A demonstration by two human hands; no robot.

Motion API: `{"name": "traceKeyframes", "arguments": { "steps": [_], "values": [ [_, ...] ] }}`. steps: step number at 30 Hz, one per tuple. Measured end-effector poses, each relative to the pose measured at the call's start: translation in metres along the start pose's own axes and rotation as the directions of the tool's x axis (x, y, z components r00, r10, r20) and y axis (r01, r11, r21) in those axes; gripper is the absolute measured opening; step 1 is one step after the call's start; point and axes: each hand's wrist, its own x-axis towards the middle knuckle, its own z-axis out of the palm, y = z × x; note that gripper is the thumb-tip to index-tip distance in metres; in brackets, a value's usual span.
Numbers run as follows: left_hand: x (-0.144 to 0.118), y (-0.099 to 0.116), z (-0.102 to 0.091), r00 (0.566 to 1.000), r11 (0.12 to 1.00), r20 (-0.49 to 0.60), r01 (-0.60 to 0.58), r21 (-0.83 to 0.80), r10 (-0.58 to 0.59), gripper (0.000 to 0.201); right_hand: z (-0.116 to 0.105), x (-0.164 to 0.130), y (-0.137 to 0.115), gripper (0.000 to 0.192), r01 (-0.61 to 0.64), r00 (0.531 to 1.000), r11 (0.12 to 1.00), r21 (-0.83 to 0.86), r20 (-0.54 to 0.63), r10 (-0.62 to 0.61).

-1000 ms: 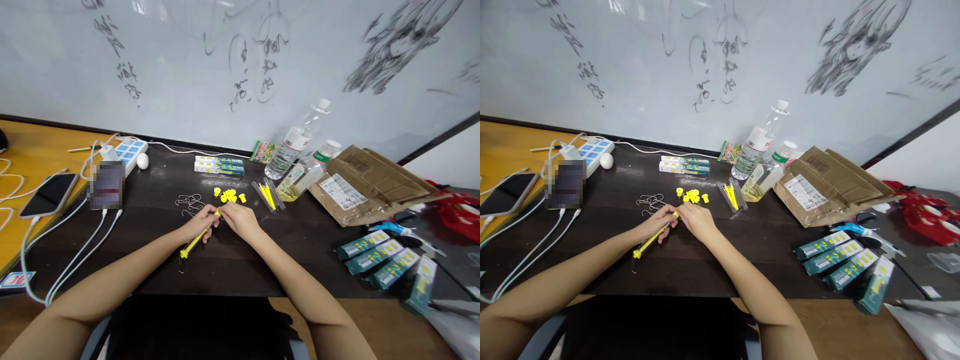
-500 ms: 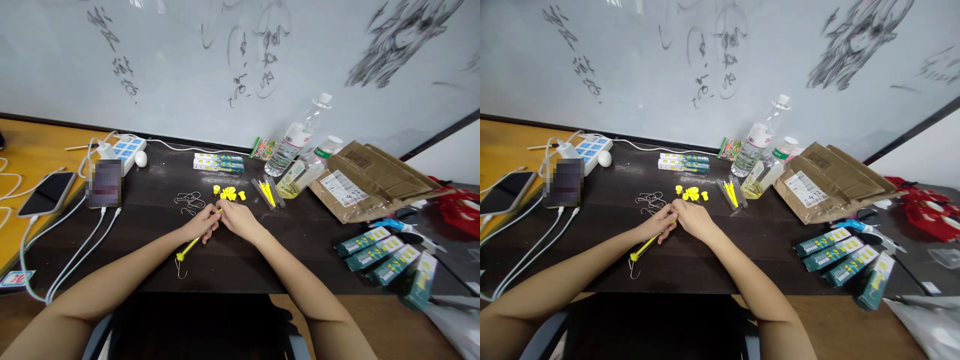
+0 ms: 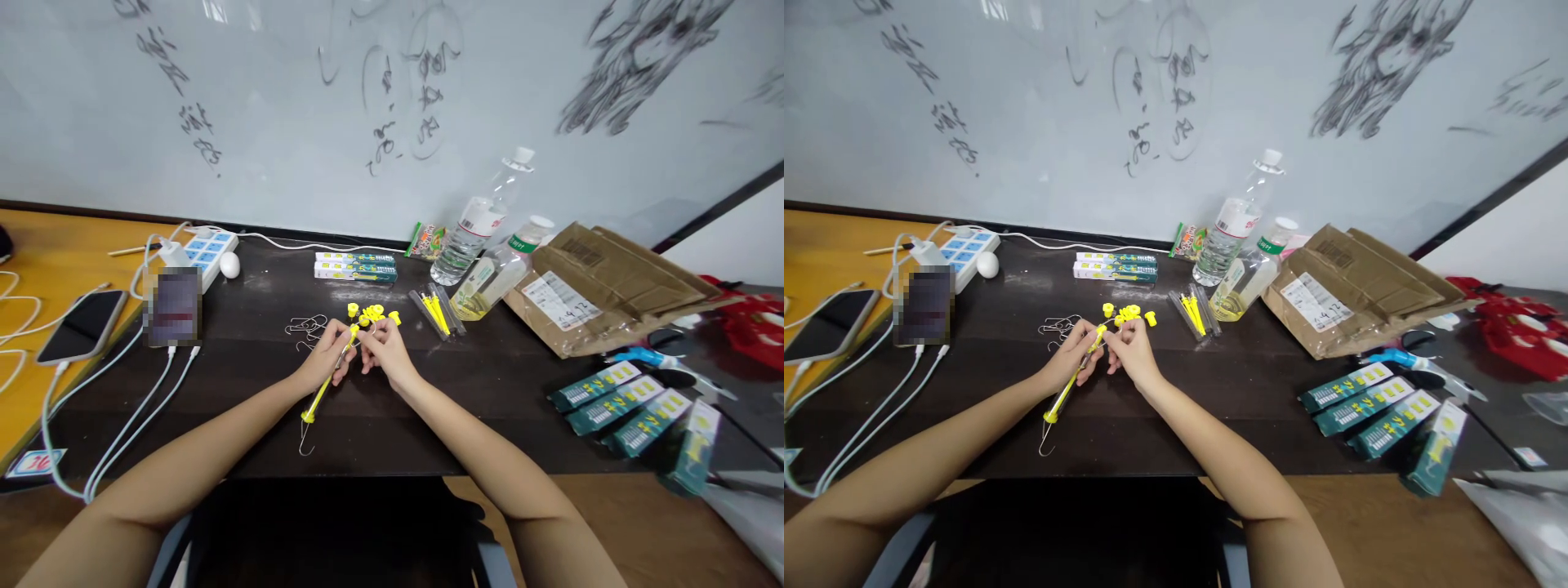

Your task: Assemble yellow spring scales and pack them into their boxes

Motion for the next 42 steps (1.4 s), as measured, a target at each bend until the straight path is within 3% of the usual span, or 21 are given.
{"name": "traceKeyframes", "arguments": {
  "steps": [3, 7, 11, 17, 20, 24, 27, 42],
  "values": [
    [0.001, -0.002, -0.001, 0.999, 0.999, -0.017, -0.045, -0.012, 0.044, 0.030, 0.005, -0.003, 0.001, 0.035, -0.033, 0.994, 0.999, 0.007, 0.107, 0.032],
    [0.001, -0.002, 0.000, 0.999, 0.998, -0.019, -0.032, -0.057, 0.031, 0.031, 0.006, -0.007, 0.000, 0.030, 0.071, 0.990, 0.988, -0.133, 0.130, -0.054],
    [-0.003, 0.004, 0.006, 1.000, 0.985, 0.021, 0.004, -0.171, -0.001, 0.031, -0.001, -0.010, -0.008, 0.026, 0.176, 0.979, 0.944, -0.278, 0.148, -0.139],
    [-0.006, 0.013, 0.007, 0.989, 0.929, 0.079, 0.142, -0.342, -0.123, 0.028, -0.007, -0.009, -0.018, 0.022, 0.224, 0.955, 0.941, -0.253, 0.248, -0.161],
    [-0.003, 0.013, 0.003, 0.961, 0.869, 0.158, 0.275, -0.411, -0.229, 0.029, -0.009, -0.008, -0.018, 0.023, 0.198, 0.951, 0.958, -0.208, 0.279, -0.136],
    [0.001, 0.012, -0.002, 0.887, 0.765, 0.298, 0.458, -0.453, -0.354, 0.043, -0.011, -0.006, -0.017, 0.025, 0.141, 0.952, 0.977, -0.160, 0.292, -0.090],
    [0.002, 0.012, -0.004, 0.849, 0.725, 0.351, 0.523, -0.449, -0.395, 0.051, -0.012, -0.005, -0.016, 0.026, 0.081, 0.951, 0.992, -0.094, 0.305, -0.049],
    [-0.003, 0.018, -0.008, 0.870, 0.715, 0.339, 0.489, -0.499, -0.358, 0.045, -0.012, -0.008, -0.026, 0.030, 0.043, 0.924, 0.998, -0.040, 0.382, -0.025]
  ]
}}
